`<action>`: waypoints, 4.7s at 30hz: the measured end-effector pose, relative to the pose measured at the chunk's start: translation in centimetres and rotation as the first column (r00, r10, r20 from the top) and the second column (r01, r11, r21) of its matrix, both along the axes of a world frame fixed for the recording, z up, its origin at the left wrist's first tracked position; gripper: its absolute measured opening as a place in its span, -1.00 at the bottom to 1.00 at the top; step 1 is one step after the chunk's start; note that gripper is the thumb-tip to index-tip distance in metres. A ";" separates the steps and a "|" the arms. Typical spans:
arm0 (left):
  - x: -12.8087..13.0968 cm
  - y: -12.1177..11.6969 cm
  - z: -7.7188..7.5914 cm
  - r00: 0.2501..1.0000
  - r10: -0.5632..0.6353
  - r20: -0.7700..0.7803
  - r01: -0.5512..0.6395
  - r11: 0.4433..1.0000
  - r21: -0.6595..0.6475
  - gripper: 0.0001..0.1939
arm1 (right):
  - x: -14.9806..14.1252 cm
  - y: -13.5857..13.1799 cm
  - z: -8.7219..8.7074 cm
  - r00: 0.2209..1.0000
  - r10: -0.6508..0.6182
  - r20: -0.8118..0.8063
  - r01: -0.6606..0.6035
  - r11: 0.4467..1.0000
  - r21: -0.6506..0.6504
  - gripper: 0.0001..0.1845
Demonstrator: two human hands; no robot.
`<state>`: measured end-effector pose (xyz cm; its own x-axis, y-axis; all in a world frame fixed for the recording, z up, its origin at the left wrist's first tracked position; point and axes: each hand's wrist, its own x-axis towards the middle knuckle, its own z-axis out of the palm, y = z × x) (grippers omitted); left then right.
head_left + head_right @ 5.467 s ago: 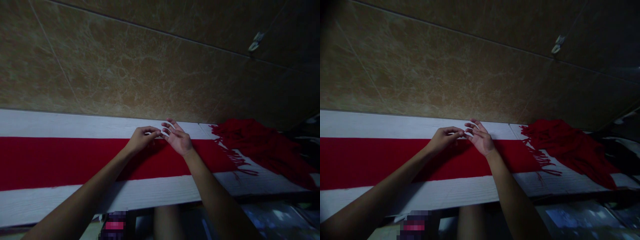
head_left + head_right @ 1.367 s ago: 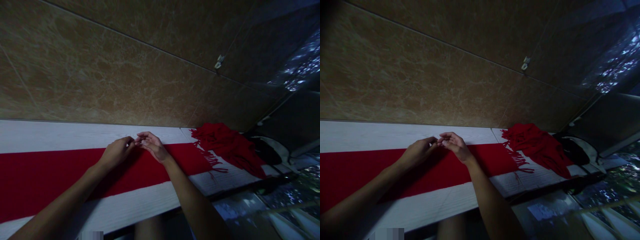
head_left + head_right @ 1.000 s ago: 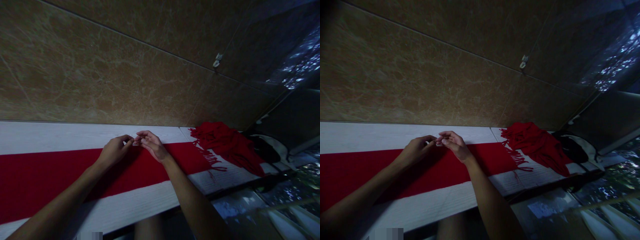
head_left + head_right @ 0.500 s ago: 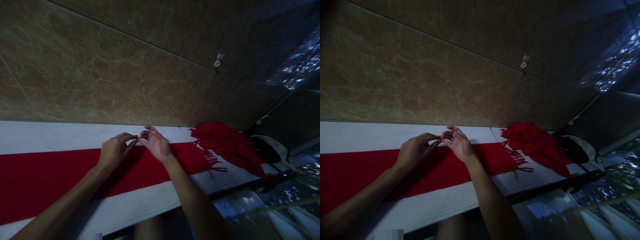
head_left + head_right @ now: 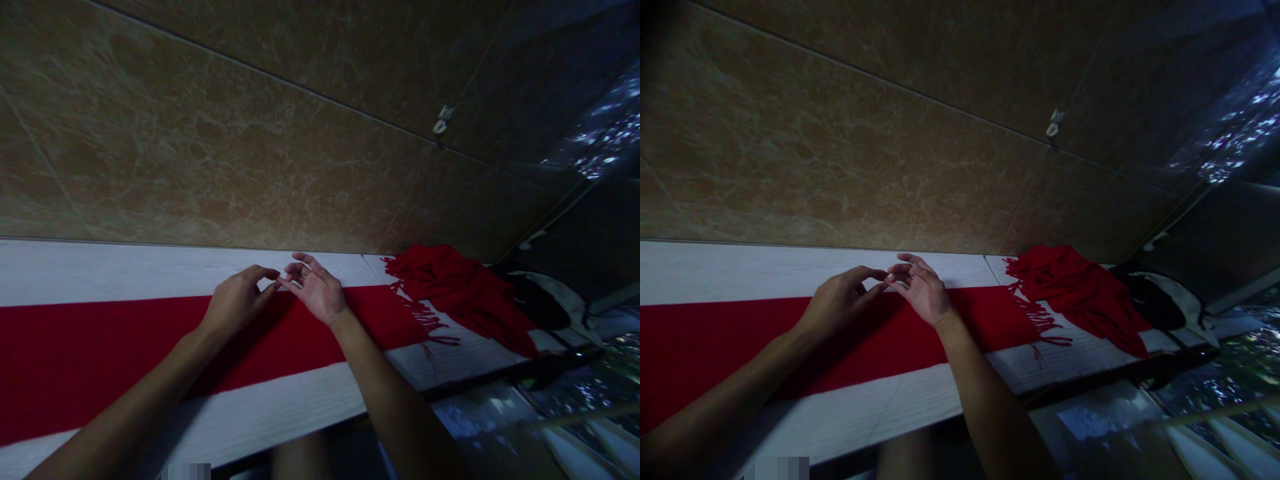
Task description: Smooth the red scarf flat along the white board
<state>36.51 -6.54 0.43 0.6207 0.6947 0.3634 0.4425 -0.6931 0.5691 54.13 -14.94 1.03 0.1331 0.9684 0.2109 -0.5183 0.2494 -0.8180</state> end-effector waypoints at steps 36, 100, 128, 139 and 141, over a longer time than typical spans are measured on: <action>0.6 -1.6 0.2 0.882 -0.422 0.210 0.442 0.895 -0.055 -0.73 | 0.4 0.4 -0.8 0.983 0.178 0.048 -0.174 0.982 -0.067 -0.50; 1.0 -1.4 0.0 0.850 -0.524 0.059 0.513 0.797 -0.320 -0.55 | -0.4 0.7 -1.0 0.963 0.240 0.122 -0.222 0.965 -0.142 -0.49; 0.9 -1.0 -0.4 0.928 -0.346 0.140 0.370 0.899 -0.234 -0.56 | -0.2 0.6 -0.7 0.987 0.075 0.140 -0.065 0.995 -0.076 -0.44; 0.6 -1.2 -0.2 0.916 -0.399 0.048 0.400 0.893 -0.208 -0.54 | -0.2 0.5 -0.8 0.978 0.111 0.179 -0.092 0.990 -0.109 -0.46; 0.5 -1.2 0.0 0.916 -0.401 0.020 0.397 0.897 -0.194 -0.54 | -0.3 0.5 -0.9 0.975 0.114 0.190 -0.094 0.990 -0.109 -0.47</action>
